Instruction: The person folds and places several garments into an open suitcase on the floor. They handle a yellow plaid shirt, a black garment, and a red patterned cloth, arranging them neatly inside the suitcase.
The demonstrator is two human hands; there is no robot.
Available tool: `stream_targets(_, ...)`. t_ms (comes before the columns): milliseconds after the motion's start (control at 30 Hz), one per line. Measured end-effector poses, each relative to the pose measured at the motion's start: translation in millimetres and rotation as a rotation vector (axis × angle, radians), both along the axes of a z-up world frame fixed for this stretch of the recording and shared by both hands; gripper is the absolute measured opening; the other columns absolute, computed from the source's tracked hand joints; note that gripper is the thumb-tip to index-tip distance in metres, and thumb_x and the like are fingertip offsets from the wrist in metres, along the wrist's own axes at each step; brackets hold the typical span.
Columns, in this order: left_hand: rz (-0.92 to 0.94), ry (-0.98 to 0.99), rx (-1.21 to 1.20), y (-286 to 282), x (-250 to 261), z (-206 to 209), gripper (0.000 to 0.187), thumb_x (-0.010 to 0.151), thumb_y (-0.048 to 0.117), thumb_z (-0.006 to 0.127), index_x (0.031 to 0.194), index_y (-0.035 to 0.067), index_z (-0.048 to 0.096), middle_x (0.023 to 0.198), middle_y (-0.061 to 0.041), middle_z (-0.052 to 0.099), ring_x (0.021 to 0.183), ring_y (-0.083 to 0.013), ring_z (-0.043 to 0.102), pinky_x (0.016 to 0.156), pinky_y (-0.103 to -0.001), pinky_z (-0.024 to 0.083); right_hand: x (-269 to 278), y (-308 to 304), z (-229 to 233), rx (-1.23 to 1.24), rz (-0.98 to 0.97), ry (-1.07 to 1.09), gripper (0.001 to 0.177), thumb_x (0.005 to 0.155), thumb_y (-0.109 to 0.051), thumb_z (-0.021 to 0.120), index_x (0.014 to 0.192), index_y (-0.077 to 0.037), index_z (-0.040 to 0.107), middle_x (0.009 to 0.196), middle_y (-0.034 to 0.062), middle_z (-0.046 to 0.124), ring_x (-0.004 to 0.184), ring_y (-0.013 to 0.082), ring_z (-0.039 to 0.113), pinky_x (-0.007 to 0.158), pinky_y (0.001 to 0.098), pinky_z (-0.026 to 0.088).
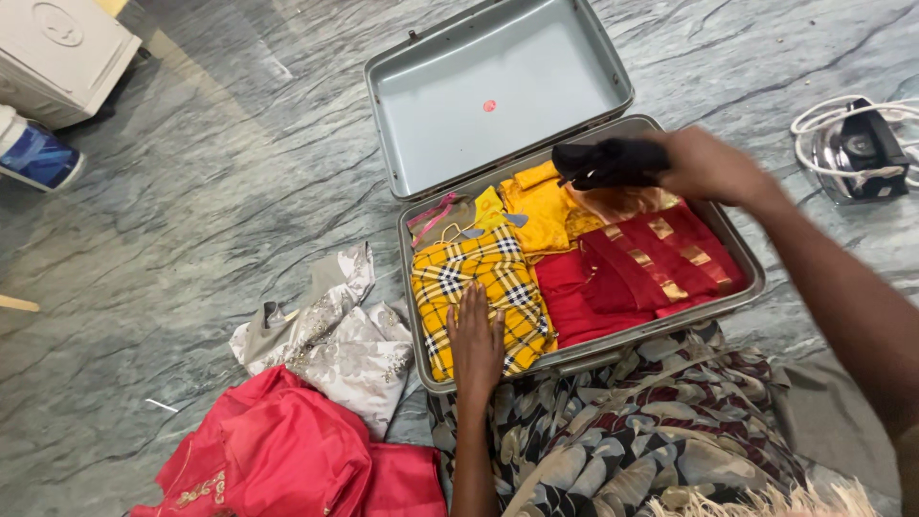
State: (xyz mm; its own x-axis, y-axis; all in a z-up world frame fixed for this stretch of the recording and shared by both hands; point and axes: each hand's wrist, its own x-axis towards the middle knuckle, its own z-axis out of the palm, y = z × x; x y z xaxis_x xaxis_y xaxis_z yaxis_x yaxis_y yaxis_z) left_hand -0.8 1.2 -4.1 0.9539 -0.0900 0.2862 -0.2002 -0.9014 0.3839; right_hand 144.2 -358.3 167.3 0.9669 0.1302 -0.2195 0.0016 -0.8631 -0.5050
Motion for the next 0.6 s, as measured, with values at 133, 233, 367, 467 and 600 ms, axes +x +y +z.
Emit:
stream_targets(133,-0.013,-0.047,-0.041,1.3,-2.1,-2.3,0.052,0.107,0.029,0.044,0.150,0.000,0.045,0.157,-0.020,0.045,0.148,-0.0324,0.038,0.122,-0.050,0.019,-54.4,-28.3,69.4,-0.079,0.001,-0.074,0.043,0.096,-0.023,0.067,0.138,-0.023,0.062,0.099,0.0129,0.079,0.083,0.0296,0.076,0.081,0.0482,0.060)
stream_targets(233,-0.013,-0.109,-0.126,1.2,-5.4,-3.5,0.044,0.109,0.026,0.043,0.144,0.003,0.055,0.150,-0.017,0.056,0.142,-0.0308,0.048,0.121,-0.049,0.027,-107.5,-57.2,97.3,-0.128,-0.002,-0.148,0.042,0.092,-0.024,0.073,0.133,-0.021,0.065,0.099,0.0138,0.079,0.088,0.0287,0.077,0.084,0.0478,0.060)
stream_targets(367,0.004,-0.196,-0.222,2.5,-11.4,-0.9,0.036,0.108,0.022,0.047,0.135,0.005,0.065,0.139,-0.015,0.066,0.135,-0.0318,0.056,0.116,-0.046,0.037,-157.1,-106.4,84.7,-0.150,-0.027,-0.173,0.047,0.088,-0.021,0.074,0.134,-0.023,0.065,0.101,0.0126,0.080,0.091,0.0279,0.077,0.086,0.0458,0.061)
stream_targets(467,0.002,-0.217,-0.219,2.6,-10.7,0.3,0.034,0.107,0.020,0.049,0.132,0.005,0.066,0.137,-0.015,0.067,0.132,-0.0325,0.058,0.114,-0.046,0.039,-177.8,-156.5,31.3,-0.174,-0.038,-0.148,0.052,0.084,-0.019,0.076,0.134,-0.024,0.064,0.102,0.0117,0.080,0.093,0.0272,0.078,0.087,0.0443,0.061)
stream_targets(600,-0.008,-0.239,-0.204,1.2,-10.4,3.0,0.033,0.106,0.018,0.051,0.132,0.004,0.065,0.136,-0.015,0.067,0.131,-0.0326,0.058,0.113,-0.046,0.040,-186.4,-227.0,-81.2,-0.248,-0.016,-0.062,0.058,0.079,-0.017,0.077,0.135,-0.026,0.064,0.104,0.0105,0.080,0.095,0.0264,0.078,0.089,0.0422,0.062)
